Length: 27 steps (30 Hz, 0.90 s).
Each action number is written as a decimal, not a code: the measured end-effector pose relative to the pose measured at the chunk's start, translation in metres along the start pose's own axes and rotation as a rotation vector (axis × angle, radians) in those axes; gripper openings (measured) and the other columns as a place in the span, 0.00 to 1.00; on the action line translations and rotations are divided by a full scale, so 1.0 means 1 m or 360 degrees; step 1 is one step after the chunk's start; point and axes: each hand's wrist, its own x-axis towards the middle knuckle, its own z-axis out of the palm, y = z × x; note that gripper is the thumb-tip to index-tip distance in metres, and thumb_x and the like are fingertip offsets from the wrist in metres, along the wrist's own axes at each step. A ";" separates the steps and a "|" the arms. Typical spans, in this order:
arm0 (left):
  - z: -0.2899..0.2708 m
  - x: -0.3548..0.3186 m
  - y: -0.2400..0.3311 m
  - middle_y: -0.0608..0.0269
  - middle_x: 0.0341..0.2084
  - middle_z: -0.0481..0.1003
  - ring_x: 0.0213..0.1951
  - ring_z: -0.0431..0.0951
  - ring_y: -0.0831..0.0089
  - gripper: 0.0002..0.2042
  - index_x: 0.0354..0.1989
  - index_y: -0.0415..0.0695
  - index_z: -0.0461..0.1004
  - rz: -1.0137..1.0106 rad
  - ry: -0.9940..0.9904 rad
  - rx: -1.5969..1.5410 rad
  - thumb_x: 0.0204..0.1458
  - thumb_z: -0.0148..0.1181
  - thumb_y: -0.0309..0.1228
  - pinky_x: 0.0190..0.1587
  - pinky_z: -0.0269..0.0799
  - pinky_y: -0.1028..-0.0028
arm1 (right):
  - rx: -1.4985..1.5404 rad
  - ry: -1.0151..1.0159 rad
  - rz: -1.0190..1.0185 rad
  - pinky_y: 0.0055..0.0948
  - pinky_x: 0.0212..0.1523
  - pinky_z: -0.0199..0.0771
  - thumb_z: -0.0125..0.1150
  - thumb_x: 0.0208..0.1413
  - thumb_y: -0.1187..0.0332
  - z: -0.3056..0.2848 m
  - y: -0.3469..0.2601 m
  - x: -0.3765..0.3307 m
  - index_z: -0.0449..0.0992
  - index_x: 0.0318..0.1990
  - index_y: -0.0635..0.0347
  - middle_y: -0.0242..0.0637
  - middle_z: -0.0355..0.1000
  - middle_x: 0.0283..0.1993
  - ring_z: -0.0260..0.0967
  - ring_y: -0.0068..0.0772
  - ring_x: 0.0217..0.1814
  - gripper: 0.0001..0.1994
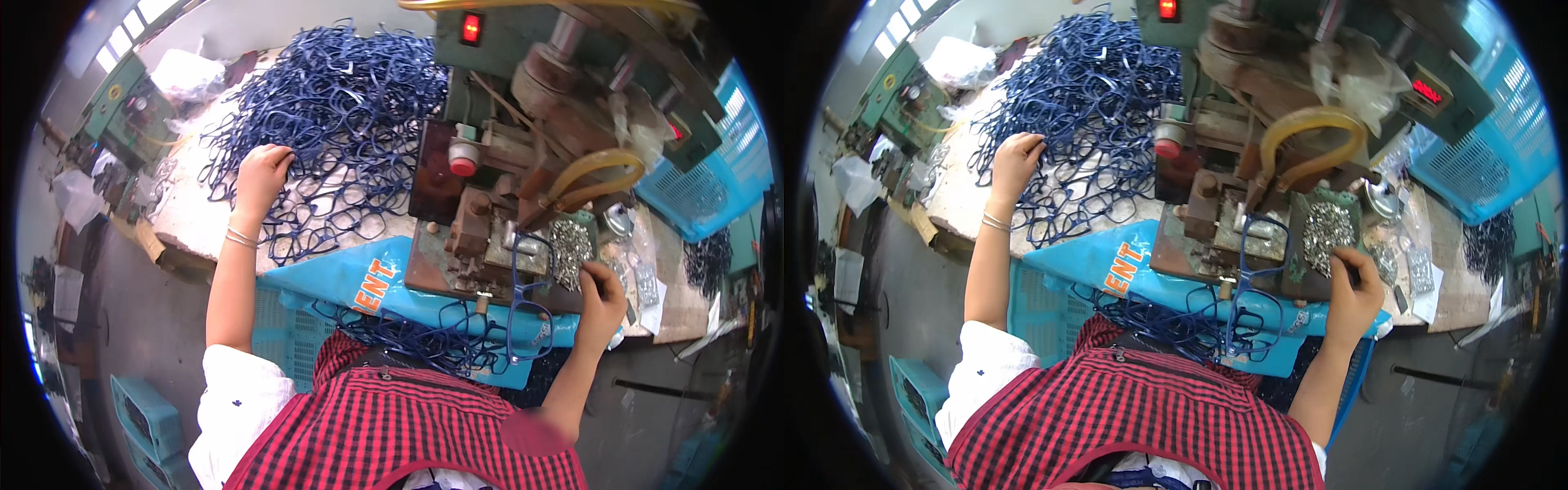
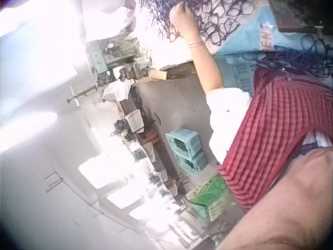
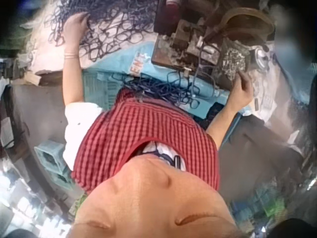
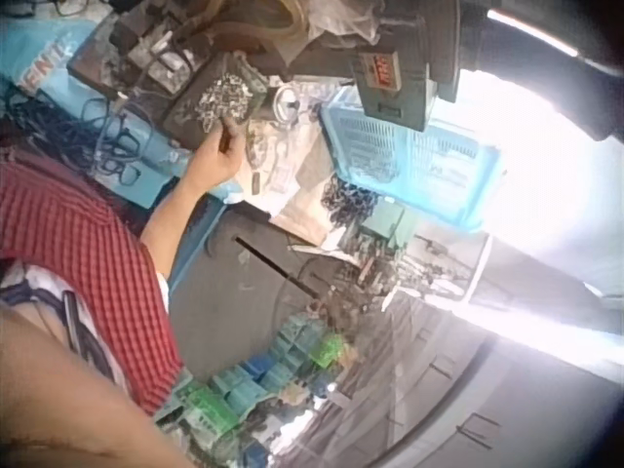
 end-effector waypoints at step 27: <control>-0.089 0.005 0.266 0.52 0.28 0.81 0.26 0.80 0.73 0.10 0.51 0.37 0.68 -0.0097 -0.0190 -0.2485 0.68 0.52 0.30 0.25 0.71 0.79 | 0.0717 -0.0594 0.0007 0.32 0.65 0.69 0.65 0.55 0.77 0.053 -0.087 -0.003 0.74 0.61 0.64 0.42 0.77 0.59 0.74 0.34 0.62 0.24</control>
